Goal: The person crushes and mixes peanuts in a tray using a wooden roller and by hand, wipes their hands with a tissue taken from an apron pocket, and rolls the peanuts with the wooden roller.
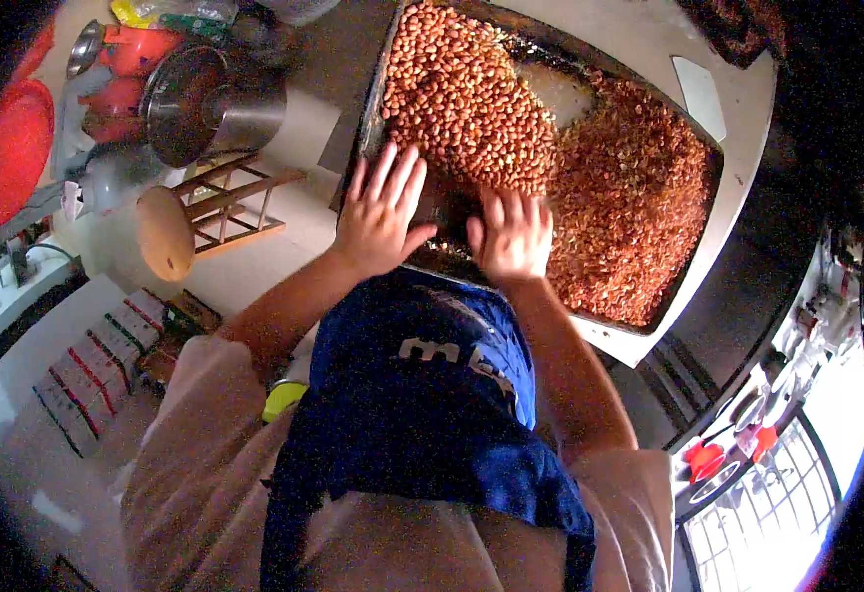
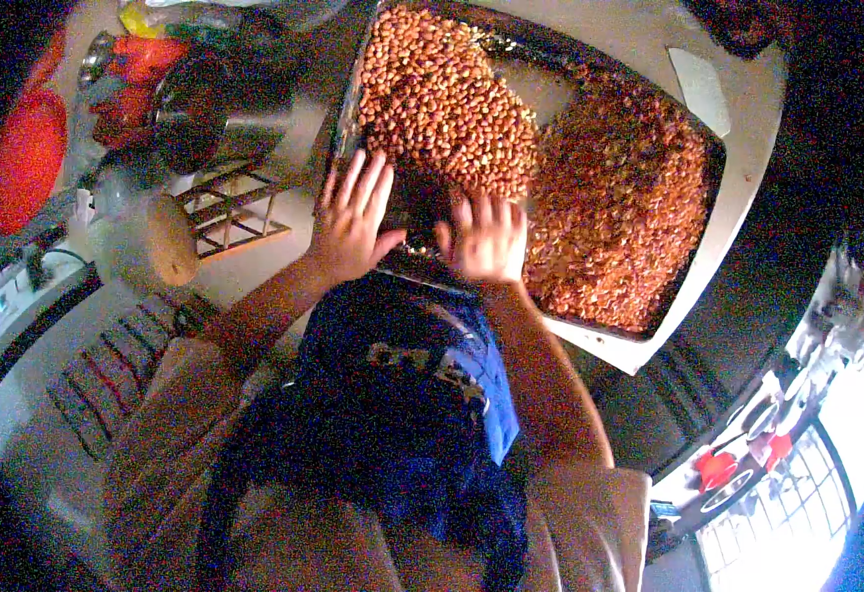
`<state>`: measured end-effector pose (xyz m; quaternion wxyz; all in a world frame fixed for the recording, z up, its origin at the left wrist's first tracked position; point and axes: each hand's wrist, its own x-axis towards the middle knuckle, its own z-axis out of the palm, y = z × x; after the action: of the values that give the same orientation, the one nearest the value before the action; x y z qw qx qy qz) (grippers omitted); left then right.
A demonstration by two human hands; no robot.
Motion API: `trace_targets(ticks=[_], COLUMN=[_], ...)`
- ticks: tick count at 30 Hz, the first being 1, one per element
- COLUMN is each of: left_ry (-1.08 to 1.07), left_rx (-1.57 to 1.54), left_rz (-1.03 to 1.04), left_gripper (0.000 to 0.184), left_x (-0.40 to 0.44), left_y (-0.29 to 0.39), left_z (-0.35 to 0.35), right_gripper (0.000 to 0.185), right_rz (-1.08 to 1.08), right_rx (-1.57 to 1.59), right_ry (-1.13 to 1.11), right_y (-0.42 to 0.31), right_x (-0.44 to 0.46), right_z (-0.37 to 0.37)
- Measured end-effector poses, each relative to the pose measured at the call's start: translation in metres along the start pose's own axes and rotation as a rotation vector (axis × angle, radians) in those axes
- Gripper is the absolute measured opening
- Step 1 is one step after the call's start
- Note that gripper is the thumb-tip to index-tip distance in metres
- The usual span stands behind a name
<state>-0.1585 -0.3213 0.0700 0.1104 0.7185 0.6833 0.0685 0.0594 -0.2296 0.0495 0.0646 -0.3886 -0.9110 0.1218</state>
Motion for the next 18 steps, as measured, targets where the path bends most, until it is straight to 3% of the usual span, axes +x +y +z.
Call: trace_targets(ticks=[2, 4, 7, 9, 12, 13, 15, 18], left_ry=[-0.039, -0.079, -0.013, 0.069, 0.118, 0.141, 0.123, 0.056], left_rx=[0.039, 0.041, -0.006, -0.026, 0.0, -0.013, -0.006, 0.081], left_rz=[0.066, 0.105, 0.083, 0.044, -0.037, -0.051, -0.038, 0.078], left_gripper=[0.088, 0.087, 0.088, 0.09, 0.096, 0.097, 0.098, 0.101], left_x=[-0.022, -0.027, 0.014, 0.06, 0.093, 0.092, 0.079, 0.025], left_y=[-0.002, -0.006, -0.016, -0.034, -0.043, -0.04, -0.032, -0.018], left_z=[0.003, 0.006, 0.002, 0.015, 0.011, 0.01, 0.008, 0.009], right_gripper=[0.057, 0.054, 0.043, 0.04, 0.043, 0.043, 0.044, 0.056], right_rz=[-0.025, -0.029, 0.121, 0.111, 0.179, 0.182, 0.114, 0.105], right_rx=[-0.013, 0.01, -0.078, -0.091, 0.09, 0.093, -0.014, -0.101], right_ry=[0.115, 0.161, -0.134, 0.003, -0.186, -0.191, 0.002, -0.031], right_y=[-0.015, -0.018, -0.006, 0.02, 0.037, 0.035, 0.029, 0.004], right_x=[-0.025, -0.025, 0.014, 0.055, 0.1, 0.095, 0.083, 0.026], right_z=[0.008, 0.008, -0.001, 0.011, -0.006, -0.004, 0.001, 0.006])
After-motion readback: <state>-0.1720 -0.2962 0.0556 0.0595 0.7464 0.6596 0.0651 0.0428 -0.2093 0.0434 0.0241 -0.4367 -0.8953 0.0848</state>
